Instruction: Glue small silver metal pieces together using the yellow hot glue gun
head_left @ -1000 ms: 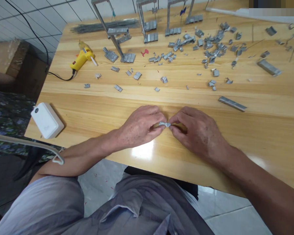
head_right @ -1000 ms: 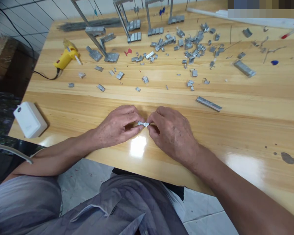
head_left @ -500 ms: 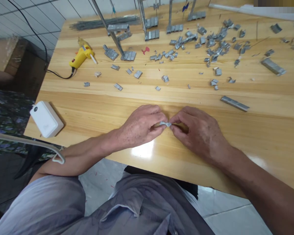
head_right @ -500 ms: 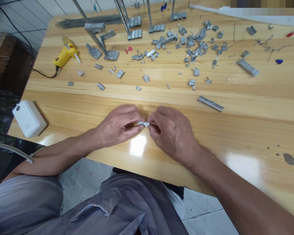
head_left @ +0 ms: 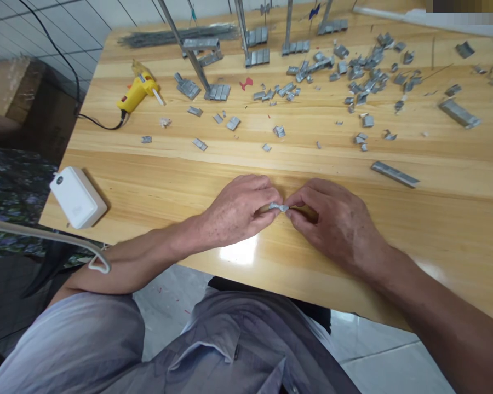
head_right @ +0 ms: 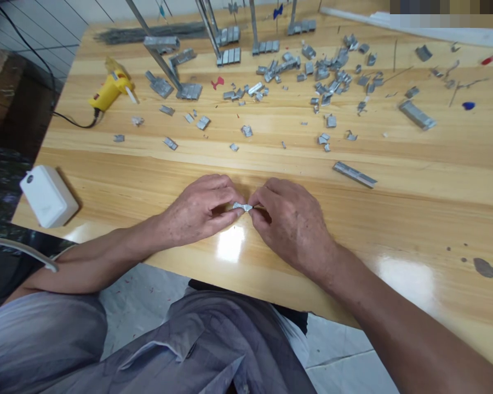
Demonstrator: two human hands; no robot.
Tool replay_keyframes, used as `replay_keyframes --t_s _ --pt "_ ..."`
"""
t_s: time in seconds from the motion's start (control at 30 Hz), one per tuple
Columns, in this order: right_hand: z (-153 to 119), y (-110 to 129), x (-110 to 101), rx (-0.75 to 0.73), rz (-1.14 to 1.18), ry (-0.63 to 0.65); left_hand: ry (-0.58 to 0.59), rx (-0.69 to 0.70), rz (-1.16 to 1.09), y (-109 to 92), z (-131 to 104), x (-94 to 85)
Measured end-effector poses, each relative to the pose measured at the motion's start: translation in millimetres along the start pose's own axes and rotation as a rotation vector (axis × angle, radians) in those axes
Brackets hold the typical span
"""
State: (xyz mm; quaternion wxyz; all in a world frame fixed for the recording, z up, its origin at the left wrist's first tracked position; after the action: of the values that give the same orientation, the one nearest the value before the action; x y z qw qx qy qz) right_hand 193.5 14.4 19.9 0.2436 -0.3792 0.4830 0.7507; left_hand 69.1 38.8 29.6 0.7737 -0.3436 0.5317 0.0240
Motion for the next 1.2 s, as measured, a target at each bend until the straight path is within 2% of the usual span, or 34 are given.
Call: replay_keyframes --t_s 0.33,0.5,0.77,1.2 --pt "-2.1 0.9 -4.4 -0.029 -0.014 -0.012 -0.031 -0.003 0.051 1.8 -0.9 0.2" --pt "-2.6 4.0 -2.3 -0.061 -0.056 -0.023 0.003 -0.035 0.059 2.6 -0.4 1.0" --pt "-2.4 1.6 -0.3 -0.03 -0.04 -0.015 0.017 -0.038 0.044 2.8 -0.4 2.7" --pt "-1.4 0.7 -3.3 -0.001 -0.01 -0.048 -0.027 -0.023 0.019 4.5 -2.2 1.8"
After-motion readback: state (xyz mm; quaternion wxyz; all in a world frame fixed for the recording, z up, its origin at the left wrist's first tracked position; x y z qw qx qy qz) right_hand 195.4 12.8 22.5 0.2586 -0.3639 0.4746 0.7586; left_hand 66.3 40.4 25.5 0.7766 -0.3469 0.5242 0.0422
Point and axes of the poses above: each hand's wrist, its own z-axis towards the middle knuckle, its own x-axis out of the palm, y = z × x, the point moved 9 cm from there along z, towards the middle knuckle, and after that the axes turned 2 degrees about x, right-handed, at the moved point
